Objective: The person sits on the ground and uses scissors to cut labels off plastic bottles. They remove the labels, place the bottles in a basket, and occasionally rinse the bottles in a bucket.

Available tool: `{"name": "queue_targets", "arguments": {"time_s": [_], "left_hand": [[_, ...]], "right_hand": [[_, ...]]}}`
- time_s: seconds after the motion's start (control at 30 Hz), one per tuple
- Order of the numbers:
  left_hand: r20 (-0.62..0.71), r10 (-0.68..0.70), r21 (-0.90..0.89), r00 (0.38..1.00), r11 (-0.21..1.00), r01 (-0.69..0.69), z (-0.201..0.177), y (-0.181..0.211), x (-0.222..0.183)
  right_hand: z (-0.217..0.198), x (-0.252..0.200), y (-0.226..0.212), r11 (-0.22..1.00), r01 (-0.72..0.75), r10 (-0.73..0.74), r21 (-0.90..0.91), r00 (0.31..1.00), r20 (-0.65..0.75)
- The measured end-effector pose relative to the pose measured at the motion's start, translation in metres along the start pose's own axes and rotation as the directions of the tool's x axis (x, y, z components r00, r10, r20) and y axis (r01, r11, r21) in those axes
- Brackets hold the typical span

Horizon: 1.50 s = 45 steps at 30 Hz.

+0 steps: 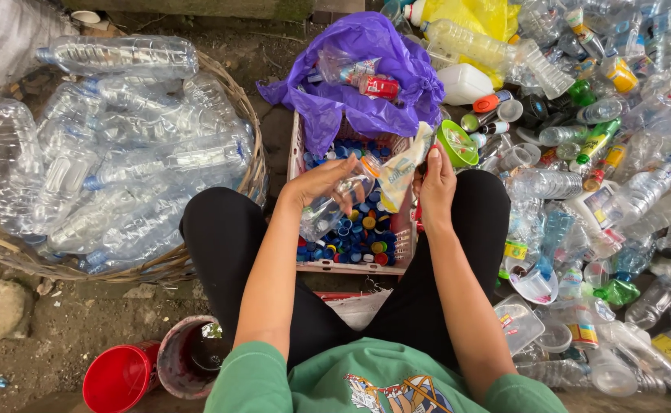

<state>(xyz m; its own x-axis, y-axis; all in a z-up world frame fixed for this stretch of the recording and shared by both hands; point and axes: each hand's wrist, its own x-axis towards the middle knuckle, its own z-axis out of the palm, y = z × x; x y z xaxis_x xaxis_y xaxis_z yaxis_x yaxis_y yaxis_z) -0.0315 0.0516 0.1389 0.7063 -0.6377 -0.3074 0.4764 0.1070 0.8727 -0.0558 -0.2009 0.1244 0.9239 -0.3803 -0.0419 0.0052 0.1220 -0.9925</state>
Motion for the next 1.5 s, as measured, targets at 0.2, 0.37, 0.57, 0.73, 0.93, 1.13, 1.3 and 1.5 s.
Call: {"name": "queue_targets", "arguments": {"time_s": [0.2, 0.37, 0.57, 0.73, 0.93, 1.13, 1.3, 1.5], "left_hand": [[-0.021, -0.055, 0.086, 0.998, 0.995, 0.057, 0.014, 0.028, -0.019], [0.056, -0.137, 0.268, 0.989, 0.956, 0.117, 0.005, 0.018, -0.027], [-0.347, 0.056, 0.013, 0.936, 0.998, -0.055, -0.003, -0.012, 0.010], [-0.574, 0.054, -0.105, 0.817, 0.985, -0.139, -0.009, -0.018, 0.017], [-0.696, 0.032, -0.119, 0.717, 0.980, -0.160, -0.005, -0.003, 0.016], [-0.692, -0.019, -0.130, 0.722, 0.987, -0.098, -0.012, -0.006, 0.025], [-0.703, -0.021, 0.046, 0.711, 0.996, 0.075, -0.006, 0.005, 0.020], [-0.653, 0.046, 0.015, 0.756, 0.999, -0.047, 0.007, 0.014, 0.016]], "right_hand": [[-0.003, 0.008, -0.006, 0.900, 0.106, -0.146, -0.423, 0.987, -0.064], [-0.036, 0.104, -0.014, 0.728, 0.281, -0.380, -0.625, 0.925, -0.026], [-0.019, 0.199, -0.002, 0.866, -0.072, 0.140, -0.495, 0.985, 0.101], [0.017, 0.246, 0.064, 0.727, 0.089, 0.131, -0.680, 0.955, 0.265], [0.112, 0.237, 0.073, 0.500, 0.339, 0.131, -0.797, 0.880, 0.457], [0.167, 0.234, 0.048, 0.457, 0.463, 0.257, -0.759, 0.749, 0.611], [0.143, 0.309, 0.153, 0.233, 0.504, 0.255, -0.832, 0.794, 0.552], [0.117, 0.260, 0.107, 0.479, 0.216, 0.321, -0.851, 0.859, 0.399]]}}
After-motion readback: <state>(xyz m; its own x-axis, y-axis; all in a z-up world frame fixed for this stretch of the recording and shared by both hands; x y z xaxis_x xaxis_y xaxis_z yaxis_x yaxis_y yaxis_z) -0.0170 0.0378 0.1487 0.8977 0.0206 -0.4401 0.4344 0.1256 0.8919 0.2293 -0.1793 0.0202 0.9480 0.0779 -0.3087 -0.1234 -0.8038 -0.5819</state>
